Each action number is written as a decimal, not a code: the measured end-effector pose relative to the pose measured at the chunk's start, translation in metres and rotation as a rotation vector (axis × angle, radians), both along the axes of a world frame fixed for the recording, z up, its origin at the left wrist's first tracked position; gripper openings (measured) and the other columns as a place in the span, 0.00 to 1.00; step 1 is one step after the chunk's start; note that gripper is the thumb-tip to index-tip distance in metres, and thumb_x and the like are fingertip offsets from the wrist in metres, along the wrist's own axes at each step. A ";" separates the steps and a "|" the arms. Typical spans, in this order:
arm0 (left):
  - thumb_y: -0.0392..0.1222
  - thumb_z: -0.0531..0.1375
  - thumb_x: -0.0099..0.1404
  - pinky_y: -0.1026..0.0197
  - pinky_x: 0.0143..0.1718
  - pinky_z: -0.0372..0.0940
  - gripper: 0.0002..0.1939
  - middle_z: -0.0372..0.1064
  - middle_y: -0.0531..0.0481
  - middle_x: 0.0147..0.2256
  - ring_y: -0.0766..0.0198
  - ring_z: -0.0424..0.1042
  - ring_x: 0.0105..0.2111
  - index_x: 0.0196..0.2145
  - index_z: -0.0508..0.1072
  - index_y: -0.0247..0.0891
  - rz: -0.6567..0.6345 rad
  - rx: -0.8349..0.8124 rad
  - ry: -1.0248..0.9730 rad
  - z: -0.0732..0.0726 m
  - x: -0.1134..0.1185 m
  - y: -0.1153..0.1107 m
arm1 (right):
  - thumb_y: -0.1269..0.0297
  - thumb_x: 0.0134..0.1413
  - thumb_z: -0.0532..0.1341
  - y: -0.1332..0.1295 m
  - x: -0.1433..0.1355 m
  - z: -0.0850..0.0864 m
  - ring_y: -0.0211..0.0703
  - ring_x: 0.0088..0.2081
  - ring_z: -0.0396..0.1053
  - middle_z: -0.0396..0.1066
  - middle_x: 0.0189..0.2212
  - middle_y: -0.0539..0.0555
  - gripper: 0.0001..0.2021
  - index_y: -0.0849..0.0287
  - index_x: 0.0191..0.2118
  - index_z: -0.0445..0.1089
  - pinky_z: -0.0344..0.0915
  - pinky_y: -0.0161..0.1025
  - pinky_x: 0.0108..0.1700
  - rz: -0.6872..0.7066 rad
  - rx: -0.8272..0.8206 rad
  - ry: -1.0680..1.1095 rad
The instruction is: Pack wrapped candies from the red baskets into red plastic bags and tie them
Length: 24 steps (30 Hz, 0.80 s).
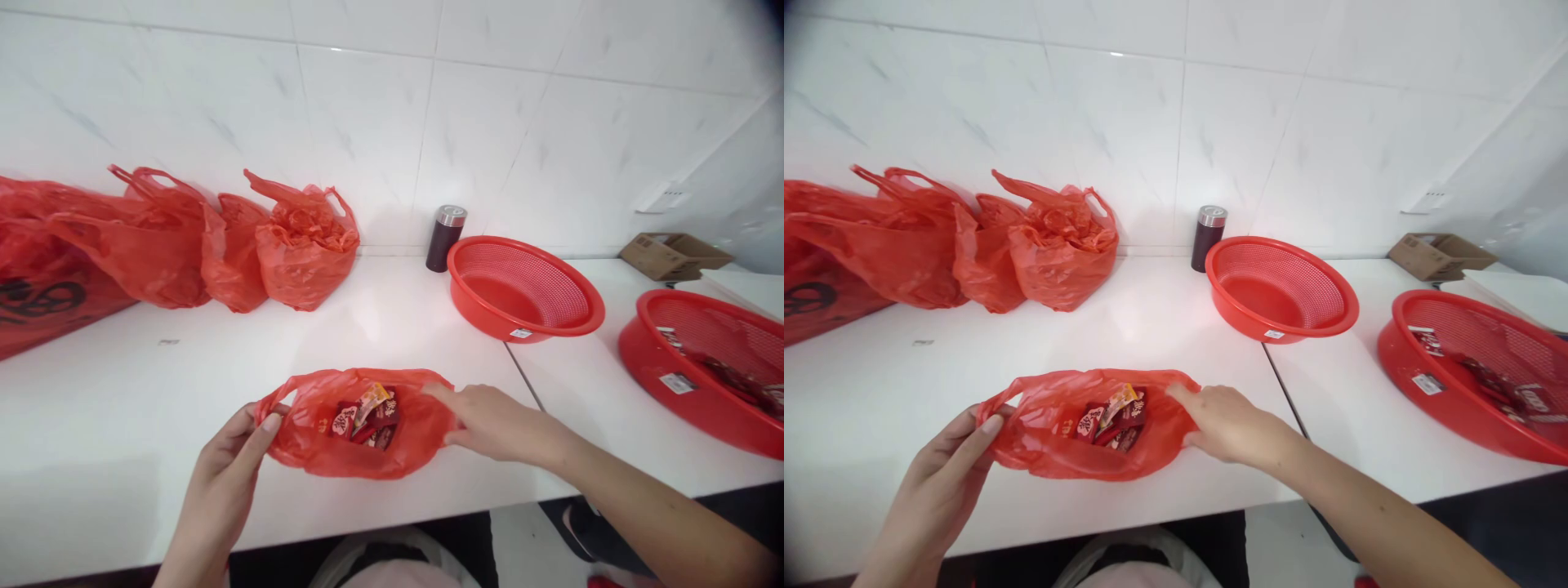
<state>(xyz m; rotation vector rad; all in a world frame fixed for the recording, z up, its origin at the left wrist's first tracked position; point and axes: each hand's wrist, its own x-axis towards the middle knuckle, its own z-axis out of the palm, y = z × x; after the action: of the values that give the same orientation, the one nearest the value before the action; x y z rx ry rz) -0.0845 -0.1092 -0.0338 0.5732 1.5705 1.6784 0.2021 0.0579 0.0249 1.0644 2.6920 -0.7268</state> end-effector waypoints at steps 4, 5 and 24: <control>0.45 0.69 0.52 0.66 0.36 0.63 0.10 0.73 0.54 0.28 0.66 0.68 0.31 0.28 0.76 0.38 0.093 0.117 0.058 0.029 -0.008 0.013 | 0.64 0.58 0.58 0.012 0.006 0.043 0.41 0.25 0.71 0.69 0.25 0.47 0.15 0.49 0.51 0.62 0.66 0.36 0.29 -0.164 -0.088 0.331; 0.43 0.69 0.52 0.66 0.37 0.63 0.09 0.72 0.55 0.27 0.67 0.67 0.30 0.27 0.75 0.37 0.154 0.219 0.072 0.044 -0.009 0.018 | 0.62 0.58 0.58 0.015 0.005 0.061 0.38 0.24 0.70 0.69 0.25 0.46 0.13 0.49 0.49 0.61 0.66 0.35 0.28 -0.246 -0.069 0.534; 0.49 0.62 0.60 0.58 0.36 0.65 0.13 0.72 0.49 0.30 0.61 0.71 0.33 0.25 0.67 0.37 -0.144 0.463 0.319 0.154 -0.004 0.087 | 0.63 0.56 0.61 0.042 -0.053 0.129 0.35 0.28 0.66 0.66 0.27 0.46 0.06 0.56 0.38 0.67 0.64 0.35 0.32 -0.054 0.172 0.947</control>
<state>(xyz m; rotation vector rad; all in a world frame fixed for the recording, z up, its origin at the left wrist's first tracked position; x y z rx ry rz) -0.0888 -0.0222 0.1205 1.2125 1.3057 1.9153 0.1486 0.1004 0.1539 0.9884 3.5602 -1.2861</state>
